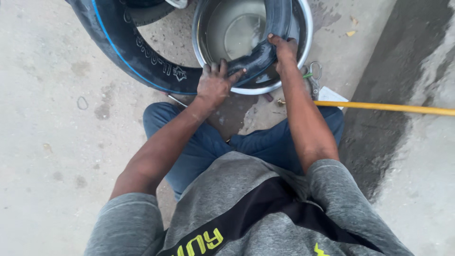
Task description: The person removes a motorcycle tire from the wheel, places a metal bowl of water on the ground, and submerges the tire to check for air leaks by observing bubbles. The person then removes the tire from the water and reattaches it to the motorcycle wheel.
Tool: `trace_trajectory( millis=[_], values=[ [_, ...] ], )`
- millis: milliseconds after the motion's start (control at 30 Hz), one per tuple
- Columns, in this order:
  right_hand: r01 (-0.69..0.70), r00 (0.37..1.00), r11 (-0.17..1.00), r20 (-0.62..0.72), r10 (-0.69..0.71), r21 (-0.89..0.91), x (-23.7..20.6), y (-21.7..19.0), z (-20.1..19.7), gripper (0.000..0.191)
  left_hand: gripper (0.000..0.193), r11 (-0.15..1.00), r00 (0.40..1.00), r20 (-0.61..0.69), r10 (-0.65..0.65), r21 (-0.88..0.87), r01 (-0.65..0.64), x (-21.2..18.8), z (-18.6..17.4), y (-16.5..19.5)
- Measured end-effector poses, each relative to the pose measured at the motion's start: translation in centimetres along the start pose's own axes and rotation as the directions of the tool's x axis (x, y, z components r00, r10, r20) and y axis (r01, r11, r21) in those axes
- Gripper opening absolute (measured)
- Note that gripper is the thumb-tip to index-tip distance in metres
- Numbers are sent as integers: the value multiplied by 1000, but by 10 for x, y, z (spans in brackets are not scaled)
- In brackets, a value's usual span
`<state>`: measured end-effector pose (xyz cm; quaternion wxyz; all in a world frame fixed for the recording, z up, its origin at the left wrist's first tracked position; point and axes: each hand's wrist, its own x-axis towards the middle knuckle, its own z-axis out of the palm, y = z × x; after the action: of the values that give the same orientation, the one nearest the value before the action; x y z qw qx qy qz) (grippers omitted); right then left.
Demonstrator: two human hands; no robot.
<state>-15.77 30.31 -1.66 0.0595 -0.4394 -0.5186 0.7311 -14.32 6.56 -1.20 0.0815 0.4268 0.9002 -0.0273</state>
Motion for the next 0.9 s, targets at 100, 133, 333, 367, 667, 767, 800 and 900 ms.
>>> trace_trajectory(
  millis=[100,133,333,367,667,767,800,900],
  values=[
    [-9,999,999,-35,8,-37,12,3,-1,69,55,996,994,74,-82,-26,84,26,6,2],
    [-6,999,999,-37,4,-44,17,5,-1,68,52,995,991,91,-98,-9,99,34,7,5],
    [224,974,907,101,-201,-357,43,2,-17,45,44,986,969,186,-164,23,163,67,12,21],
    [316,949,835,151,-277,-451,47,0,-21,48,44,986,961,220,-166,40,161,71,13,22],
    [243,912,-161,282,-298,-956,57,-24,-6,79,46,980,936,306,-176,140,139,94,17,26],
    [161,920,-220,227,-318,-962,63,-19,2,71,44,980,936,309,-169,152,127,98,21,27],
    [149,913,-234,225,-342,-961,65,-16,4,69,44,980,937,308,-164,156,120,100,21,27],
    [114,936,-236,184,-300,-965,71,-11,6,67,43,980,924,343,-168,160,119,105,23,28]
  ],
)
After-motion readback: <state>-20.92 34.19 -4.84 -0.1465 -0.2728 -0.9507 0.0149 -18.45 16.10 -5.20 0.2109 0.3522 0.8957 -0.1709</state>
